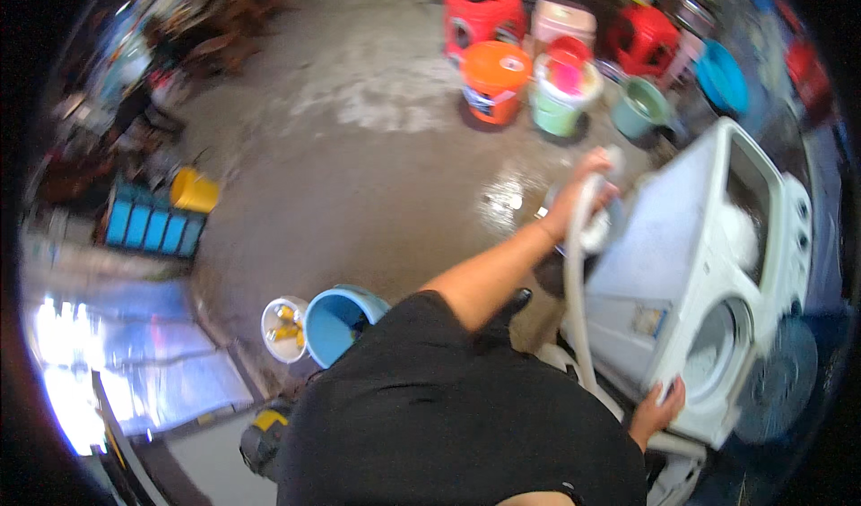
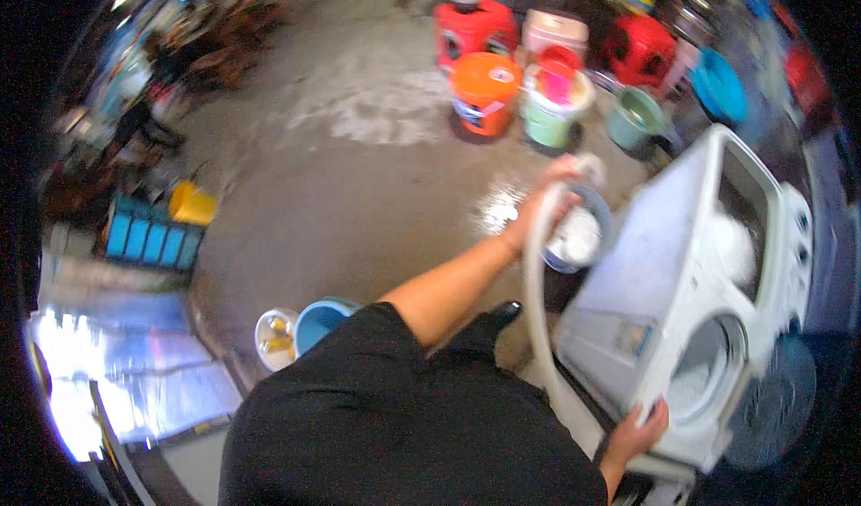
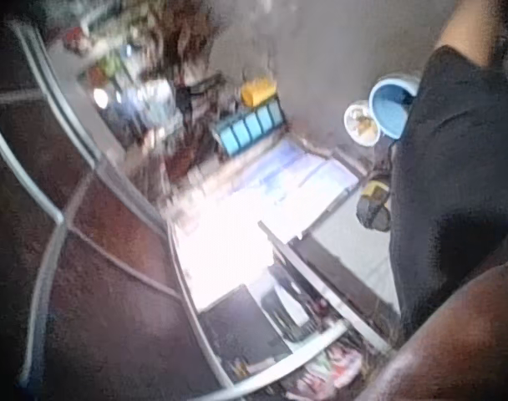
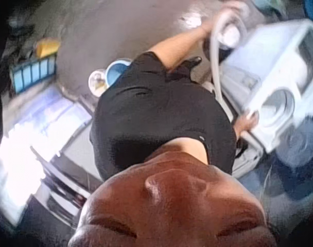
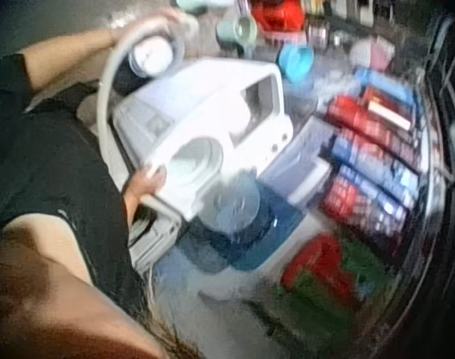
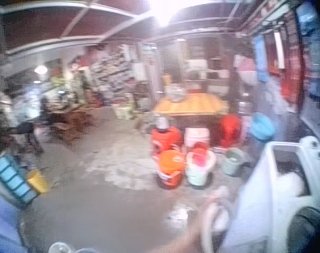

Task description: The person uses a spray bottle to wet the floor, then scoops water from a bucket with a pink scoop and pours it into a white bucket. They add a red liquid from an orange container into the bucket and stir the mixture. Finally, they use a hose to add more water to the bucket.

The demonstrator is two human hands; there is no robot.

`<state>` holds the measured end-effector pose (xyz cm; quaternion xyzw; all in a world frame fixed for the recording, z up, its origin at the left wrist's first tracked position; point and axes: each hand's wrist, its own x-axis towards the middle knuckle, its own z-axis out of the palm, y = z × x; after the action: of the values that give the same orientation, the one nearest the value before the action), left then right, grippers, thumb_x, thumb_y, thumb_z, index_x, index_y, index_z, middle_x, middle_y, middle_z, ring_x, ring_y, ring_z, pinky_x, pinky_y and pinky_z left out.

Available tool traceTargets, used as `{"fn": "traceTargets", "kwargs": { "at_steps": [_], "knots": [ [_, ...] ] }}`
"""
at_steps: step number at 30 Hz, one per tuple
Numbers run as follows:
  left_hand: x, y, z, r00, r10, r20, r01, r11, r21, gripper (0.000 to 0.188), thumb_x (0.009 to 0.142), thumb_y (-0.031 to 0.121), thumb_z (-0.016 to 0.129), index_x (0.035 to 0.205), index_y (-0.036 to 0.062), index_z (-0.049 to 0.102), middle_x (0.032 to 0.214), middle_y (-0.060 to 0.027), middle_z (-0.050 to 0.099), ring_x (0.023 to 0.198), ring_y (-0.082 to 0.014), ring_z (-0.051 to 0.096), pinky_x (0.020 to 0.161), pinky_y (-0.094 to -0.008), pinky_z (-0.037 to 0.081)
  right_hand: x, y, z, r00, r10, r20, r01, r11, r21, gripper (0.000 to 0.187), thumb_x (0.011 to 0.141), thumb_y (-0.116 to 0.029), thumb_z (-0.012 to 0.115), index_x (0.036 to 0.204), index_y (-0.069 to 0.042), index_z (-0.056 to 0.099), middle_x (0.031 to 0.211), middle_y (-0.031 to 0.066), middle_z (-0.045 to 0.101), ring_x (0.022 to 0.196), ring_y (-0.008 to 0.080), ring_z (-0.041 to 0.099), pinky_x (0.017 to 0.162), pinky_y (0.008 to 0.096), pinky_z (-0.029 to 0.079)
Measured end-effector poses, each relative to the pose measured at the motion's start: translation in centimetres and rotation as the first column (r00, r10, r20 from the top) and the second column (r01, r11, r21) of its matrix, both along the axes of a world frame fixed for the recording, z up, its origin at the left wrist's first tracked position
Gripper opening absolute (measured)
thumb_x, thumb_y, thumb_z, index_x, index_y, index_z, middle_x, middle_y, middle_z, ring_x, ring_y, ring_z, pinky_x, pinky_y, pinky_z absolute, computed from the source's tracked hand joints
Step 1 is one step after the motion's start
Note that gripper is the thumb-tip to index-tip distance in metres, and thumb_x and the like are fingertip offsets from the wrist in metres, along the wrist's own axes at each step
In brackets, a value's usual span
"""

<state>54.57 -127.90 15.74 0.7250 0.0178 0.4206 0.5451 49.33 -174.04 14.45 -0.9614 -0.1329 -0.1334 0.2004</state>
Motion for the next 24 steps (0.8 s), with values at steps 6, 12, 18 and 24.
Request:
{"fn": "traceTargets", "kwargs": {
  "at_steps": [6,12,18,24],
  "knots": [
    [-1.7,0.0,1.4,0.99,-0.089,-0.111,0.078,0.992,-0.102,0.047,0.095,0.043,0.057,0.125,0.0075,0.047,0.142,-0.024,0.039,0.133,-0.0357,0.04,0.11,-0.0396,0.031,-0.4,2.4,2.3,0.997,-0.011,0.074,0.016,0.997,-0.075,0.04,0.087,-0.021,0.06,0.121,-0.003,0.054,0.121,0.0175,0.056,0.115,0.0372,0.05,0.1,0.0483,0.037],
    [-1.7,0.0,1.8,0.99,-0.105,-0.096,0.093,0.988,-0.124,0.054,0.093,0.049,0.056,0.126,0.0077,0.045,0.143,-0.024,0.037,0.132,-0.0348,0.039,0.109,-0.0402,0.032,-0.6,2.8,2.5,0.996,-0.033,0.078,0.039,0.996,-0.084,0.04,0.087,-0.023,0.059,0.122,-0.004,0.054,0.12,0.0169,0.057,0.113,0.0364,0.051,0.098,0.048,0.037],
    [-1.8,0.1,2.0,0.99,-0.095,-0.103,0.086,0.992,-0.092,0.056,0.093,0.051,0.056,0.126,0.0077,0.045,0.143,-0.0249,0.037,0.132,-0.0358,0.04,0.109,-0.0407,0.032,-0.5,2.9,2.5,0.994,-0.022,0.107,0.031,0.996,-0.085,0.039,0.086,-0.022,0.06,0.12,-0.004,0.055,0.119,0.0161,0.058,0.113,0.0359,0.051,0.098,0.0481,0.038],
    [-2.1,0.0,2.5,0.99,-0.102,-0.101,0.093,0.992,-0.09,0.055,0.093,0.051,0.055,0.126,0.0077,0.045,0.143,-0.0261,0.037,0.132,-0.037,0.04,0.109,-0.0417,0.032,-0.6,3.1,2.7,0.993,-0.026,0.113,0.038,0.994,-0.107,0.037,0.087,-0.023,0.059,0.119,-0.005,0.056,0.12,0.0153,0.058,0.113,0.0357,0.051,0.097,0.0476,0.038]
  ]
}}
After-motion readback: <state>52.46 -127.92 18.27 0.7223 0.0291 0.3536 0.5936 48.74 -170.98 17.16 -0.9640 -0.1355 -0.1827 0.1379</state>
